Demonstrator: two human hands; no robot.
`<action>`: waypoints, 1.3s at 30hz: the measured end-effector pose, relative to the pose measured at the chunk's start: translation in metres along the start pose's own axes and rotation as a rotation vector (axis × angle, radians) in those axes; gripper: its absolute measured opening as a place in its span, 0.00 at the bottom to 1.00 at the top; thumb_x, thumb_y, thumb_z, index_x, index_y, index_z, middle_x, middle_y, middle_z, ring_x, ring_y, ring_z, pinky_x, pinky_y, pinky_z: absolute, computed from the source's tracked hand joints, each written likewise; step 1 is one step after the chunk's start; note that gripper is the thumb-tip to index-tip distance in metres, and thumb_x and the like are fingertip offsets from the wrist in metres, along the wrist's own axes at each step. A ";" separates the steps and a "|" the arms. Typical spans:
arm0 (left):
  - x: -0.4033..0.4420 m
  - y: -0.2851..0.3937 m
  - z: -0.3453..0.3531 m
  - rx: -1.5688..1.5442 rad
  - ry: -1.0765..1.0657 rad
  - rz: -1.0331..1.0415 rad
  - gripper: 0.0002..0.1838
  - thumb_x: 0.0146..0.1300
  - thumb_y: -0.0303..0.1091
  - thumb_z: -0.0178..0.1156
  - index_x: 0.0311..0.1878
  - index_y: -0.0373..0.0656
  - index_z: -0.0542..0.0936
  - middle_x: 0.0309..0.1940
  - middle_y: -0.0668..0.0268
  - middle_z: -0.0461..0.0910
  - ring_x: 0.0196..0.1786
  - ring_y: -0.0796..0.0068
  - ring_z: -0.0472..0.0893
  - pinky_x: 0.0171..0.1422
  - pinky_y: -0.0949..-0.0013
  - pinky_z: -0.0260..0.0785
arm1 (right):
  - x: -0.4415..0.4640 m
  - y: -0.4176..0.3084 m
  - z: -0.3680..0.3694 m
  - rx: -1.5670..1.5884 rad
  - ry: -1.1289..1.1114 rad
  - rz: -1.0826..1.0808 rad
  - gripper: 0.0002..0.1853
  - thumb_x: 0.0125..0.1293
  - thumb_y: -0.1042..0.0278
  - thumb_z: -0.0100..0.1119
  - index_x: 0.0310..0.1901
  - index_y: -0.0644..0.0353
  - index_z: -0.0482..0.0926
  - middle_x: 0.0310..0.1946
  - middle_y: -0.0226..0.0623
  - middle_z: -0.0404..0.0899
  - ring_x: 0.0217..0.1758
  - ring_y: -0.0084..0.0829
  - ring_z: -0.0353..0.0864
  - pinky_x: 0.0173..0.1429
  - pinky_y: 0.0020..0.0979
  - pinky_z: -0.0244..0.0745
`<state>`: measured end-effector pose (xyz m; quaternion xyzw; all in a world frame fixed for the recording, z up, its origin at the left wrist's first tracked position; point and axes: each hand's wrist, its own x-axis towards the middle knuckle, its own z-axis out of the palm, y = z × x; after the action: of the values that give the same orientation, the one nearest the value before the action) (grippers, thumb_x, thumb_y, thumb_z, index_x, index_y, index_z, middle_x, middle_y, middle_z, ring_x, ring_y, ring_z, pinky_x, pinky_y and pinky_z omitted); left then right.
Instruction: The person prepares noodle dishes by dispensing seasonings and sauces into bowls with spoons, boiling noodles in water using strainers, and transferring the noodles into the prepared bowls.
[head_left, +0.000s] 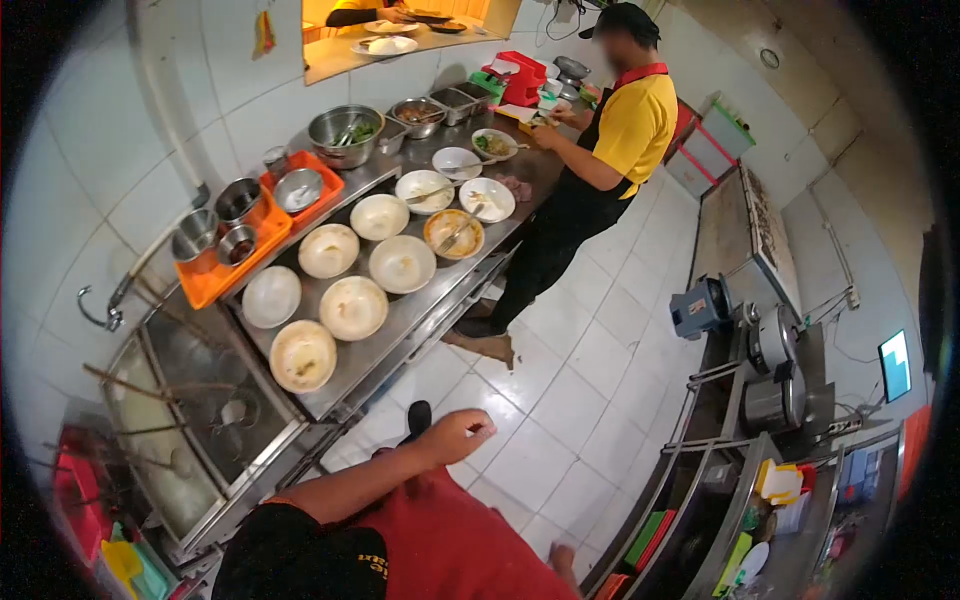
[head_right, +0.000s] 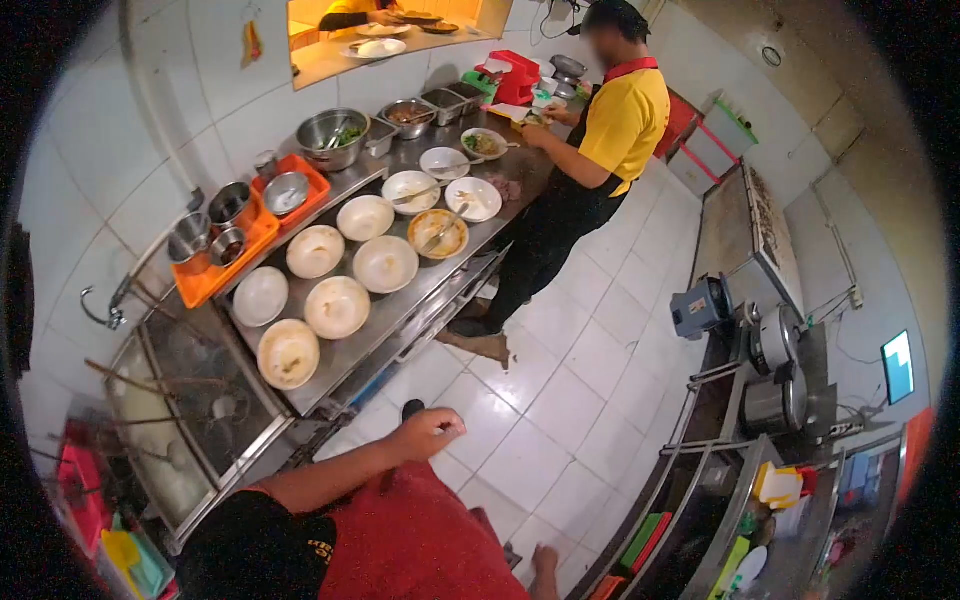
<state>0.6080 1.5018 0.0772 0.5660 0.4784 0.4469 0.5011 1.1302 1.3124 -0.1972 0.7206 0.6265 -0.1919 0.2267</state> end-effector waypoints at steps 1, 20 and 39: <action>0.020 -0.012 0.008 -0.019 -0.059 0.004 0.08 0.66 0.33 0.57 0.39 0.38 0.79 0.35 0.63 0.80 0.41 0.75 0.78 0.49 0.69 0.71 | 0.009 0.030 0.054 0.035 -0.097 0.024 0.31 0.67 0.43 0.44 0.34 0.68 0.83 0.37 0.55 0.82 0.46 0.54 0.80 0.55 0.52 0.71; 0.306 -0.037 -0.032 0.205 -0.116 -0.071 0.10 0.65 0.36 0.58 0.36 0.38 0.77 0.31 0.62 0.78 0.35 0.74 0.77 0.44 0.68 0.70 | 0.321 -0.151 -0.314 0.753 0.435 -0.138 0.08 0.61 0.73 0.56 0.26 0.66 0.76 0.23 0.44 0.79 0.28 0.39 0.77 0.36 0.36 0.74; 0.043 -0.239 0.022 1.090 0.259 -0.901 0.09 0.47 0.39 0.67 0.32 0.52 0.81 0.25 0.63 0.82 0.30 0.60 0.82 0.32 0.56 0.73 | 0.746 -0.251 -0.481 -0.082 0.072 -0.831 0.16 0.61 0.59 0.49 0.28 0.61 0.83 0.36 0.51 0.82 0.44 0.49 0.80 0.52 0.45 0.75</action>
<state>0.6129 1.5507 -0.1614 0.4256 0.8762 -0.0422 0.2221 0.9834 2.2224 -0.2413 0.4034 0.8784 -0.2168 0.1366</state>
